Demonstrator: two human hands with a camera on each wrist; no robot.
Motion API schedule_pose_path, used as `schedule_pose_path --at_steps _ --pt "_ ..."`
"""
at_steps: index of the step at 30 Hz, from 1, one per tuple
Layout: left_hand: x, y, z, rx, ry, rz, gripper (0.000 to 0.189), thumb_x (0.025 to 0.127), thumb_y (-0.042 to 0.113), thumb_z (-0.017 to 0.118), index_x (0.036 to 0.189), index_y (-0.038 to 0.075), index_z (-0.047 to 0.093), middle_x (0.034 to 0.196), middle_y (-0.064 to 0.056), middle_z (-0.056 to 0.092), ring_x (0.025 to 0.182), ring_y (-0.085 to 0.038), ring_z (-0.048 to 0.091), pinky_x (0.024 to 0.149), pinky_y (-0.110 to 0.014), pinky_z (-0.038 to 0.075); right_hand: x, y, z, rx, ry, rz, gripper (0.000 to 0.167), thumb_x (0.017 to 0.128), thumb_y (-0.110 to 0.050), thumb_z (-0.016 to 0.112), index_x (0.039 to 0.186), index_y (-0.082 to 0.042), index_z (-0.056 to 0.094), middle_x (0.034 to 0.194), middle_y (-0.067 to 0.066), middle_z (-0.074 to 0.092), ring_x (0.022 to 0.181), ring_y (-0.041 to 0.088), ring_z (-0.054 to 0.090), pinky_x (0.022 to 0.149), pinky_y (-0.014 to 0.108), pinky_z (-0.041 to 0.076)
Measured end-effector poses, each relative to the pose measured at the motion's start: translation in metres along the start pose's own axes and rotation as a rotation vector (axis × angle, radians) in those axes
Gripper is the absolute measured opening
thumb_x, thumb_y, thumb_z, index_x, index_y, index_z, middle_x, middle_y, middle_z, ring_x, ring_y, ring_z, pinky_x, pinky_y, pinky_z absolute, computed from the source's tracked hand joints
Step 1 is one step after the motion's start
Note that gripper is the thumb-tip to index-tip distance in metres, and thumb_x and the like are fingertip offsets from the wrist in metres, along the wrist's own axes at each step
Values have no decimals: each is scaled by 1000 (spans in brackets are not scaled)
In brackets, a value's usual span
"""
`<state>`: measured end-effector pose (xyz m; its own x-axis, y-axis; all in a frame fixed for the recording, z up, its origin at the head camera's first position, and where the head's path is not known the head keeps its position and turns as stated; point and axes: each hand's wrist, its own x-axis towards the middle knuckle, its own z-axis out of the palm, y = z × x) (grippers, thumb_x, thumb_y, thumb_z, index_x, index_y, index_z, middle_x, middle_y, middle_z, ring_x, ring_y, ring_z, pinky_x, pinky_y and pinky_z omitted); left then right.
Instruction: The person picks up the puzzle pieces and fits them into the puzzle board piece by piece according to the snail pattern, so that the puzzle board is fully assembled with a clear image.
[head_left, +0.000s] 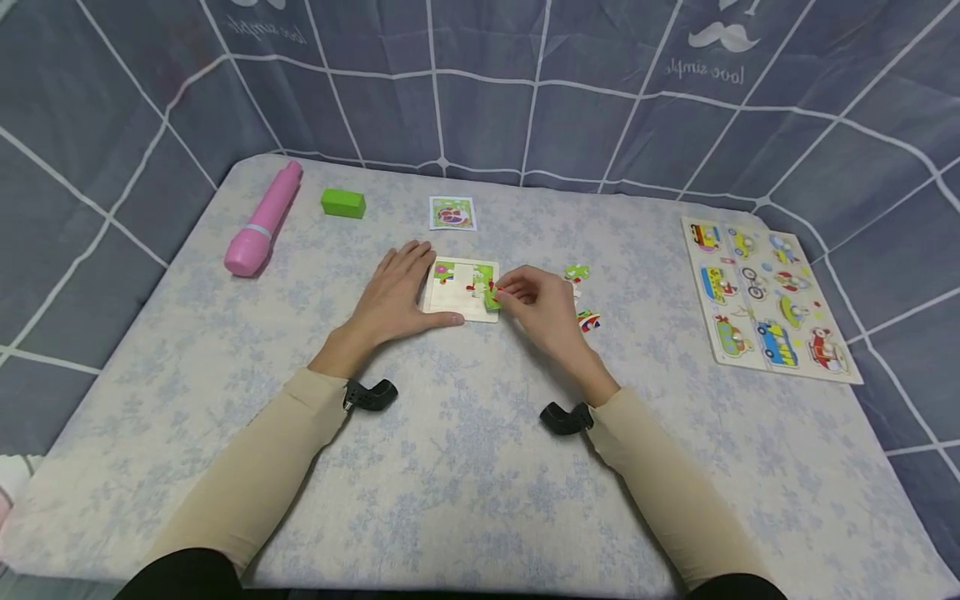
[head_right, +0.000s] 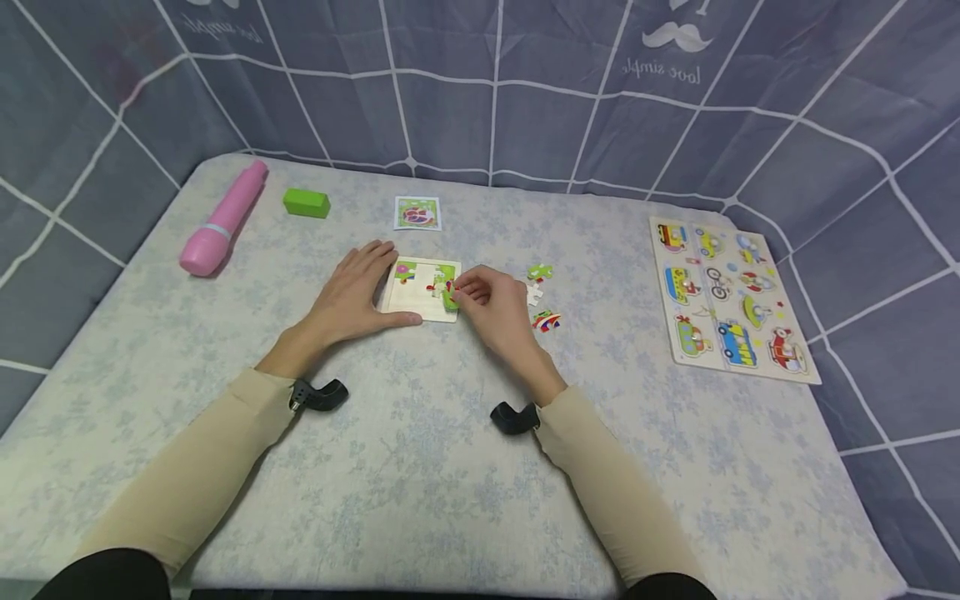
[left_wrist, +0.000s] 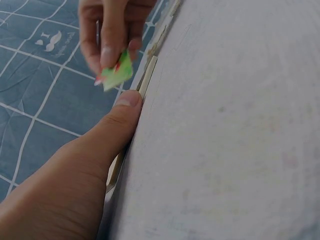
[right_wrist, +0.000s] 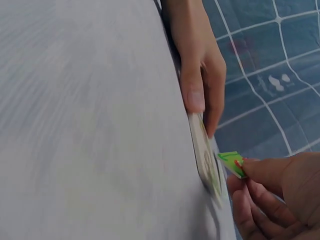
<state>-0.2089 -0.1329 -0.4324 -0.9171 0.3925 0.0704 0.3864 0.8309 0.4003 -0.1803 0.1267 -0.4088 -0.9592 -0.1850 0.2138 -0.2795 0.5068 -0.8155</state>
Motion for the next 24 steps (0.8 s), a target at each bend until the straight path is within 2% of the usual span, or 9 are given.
schedule_pose_path --at_steps 6,11,18,24 --pt "-1 1 0 -11 0 3 123 80 74 77 165 -1 29 175 -15 23 165 -32 12 136 -48 4 17 -14 29 14 -2 -1 5 95 -10 79 98 -5 78 89 9 78 80 16 73 73 24 61" --pt "0 1 1 -10 12 8 123 79 74 77 164 -1 30 175 -15 24 165 -32 13 136 -48 4 24 -23 44 0 -6 -2 5 95 -12 80 96 -7 80 87 7 79 79 16 76 75 26 63" --pt "-1 2 -1 -7 13 3 124 78 73 79 164 -1 31 174 -16 25 164 -32 13 136 -49 5 27 -26 56 -31 -44 -10 5 95 -13 78 93 -9 81 82 3 79 73 12 73 66 21 56" --pt "-2 1 -2 -7 12 9 123 78 72 80 164 -1 31 174 -17 25 164 -32 13 136 -51 5 30 -28 57 -128 -77 -61 10 96 -15 79 88 -10 83 75 4 74 66 14 66 60 23 50"
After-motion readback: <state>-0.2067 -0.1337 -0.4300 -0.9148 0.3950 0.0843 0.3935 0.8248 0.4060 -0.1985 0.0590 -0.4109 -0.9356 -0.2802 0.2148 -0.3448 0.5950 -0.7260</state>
